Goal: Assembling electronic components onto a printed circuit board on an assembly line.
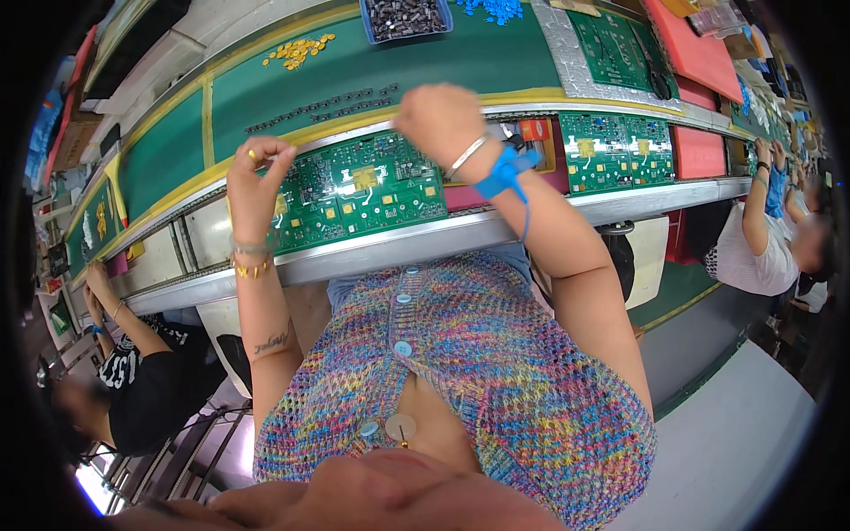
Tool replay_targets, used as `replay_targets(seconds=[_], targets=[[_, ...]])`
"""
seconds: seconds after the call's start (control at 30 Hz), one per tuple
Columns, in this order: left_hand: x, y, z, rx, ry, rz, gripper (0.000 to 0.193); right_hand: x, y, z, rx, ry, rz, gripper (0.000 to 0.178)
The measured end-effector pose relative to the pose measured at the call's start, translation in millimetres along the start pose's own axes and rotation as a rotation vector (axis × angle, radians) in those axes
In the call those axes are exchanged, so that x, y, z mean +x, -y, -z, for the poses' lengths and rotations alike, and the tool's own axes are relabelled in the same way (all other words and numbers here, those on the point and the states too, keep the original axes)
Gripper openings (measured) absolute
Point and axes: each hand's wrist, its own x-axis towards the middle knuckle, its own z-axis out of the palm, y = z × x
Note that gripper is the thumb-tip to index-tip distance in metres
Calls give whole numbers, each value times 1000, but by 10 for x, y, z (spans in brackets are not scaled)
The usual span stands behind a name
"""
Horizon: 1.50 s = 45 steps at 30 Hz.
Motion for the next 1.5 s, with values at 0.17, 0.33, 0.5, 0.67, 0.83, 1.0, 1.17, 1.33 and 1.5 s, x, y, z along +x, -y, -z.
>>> replay_targets(seconds=[0.17, 0.33, 0.5, 0.67, 0.83, 1.0, 1.17, 1.33, 1.5], targets=[[-487, -260, 95, 254, -6, -124, 10, 490, -1250, 199, -271, -488, -80, 16], [-875, -320, -37, 334, -24, -81, 9, 687, -1502, 173, -315, -461, -36, 11], [-1014, -358, -268, 388, -93, -67, 10, 750, -1542, 88, -368, -512, -25, 10], [-1107, -348, -371, 432, -107, -33, 11, 242, -768, 250, 89, -372, 28, 15], [-1124, -358, -453, 407, -104, -40, 11, -143, -519, 82, 319, -307, 180, 10], [-1140, -324, -522, 449, -119, -37, 11, -169, -519, -31, 334, -305, 171, 6], [-1149, -315, -541, 475, -109, -32, 11, -163, -535, -58, 335, -299, 185, 7], [-1154, -312, -573, 490, -138, -64, 11, -175, -525, -40, 322, -292, 198, 8], [-1151, -315, -564, 463, -127, -50, 11, -181, -523, -46, 308, -272, 191, 9]])
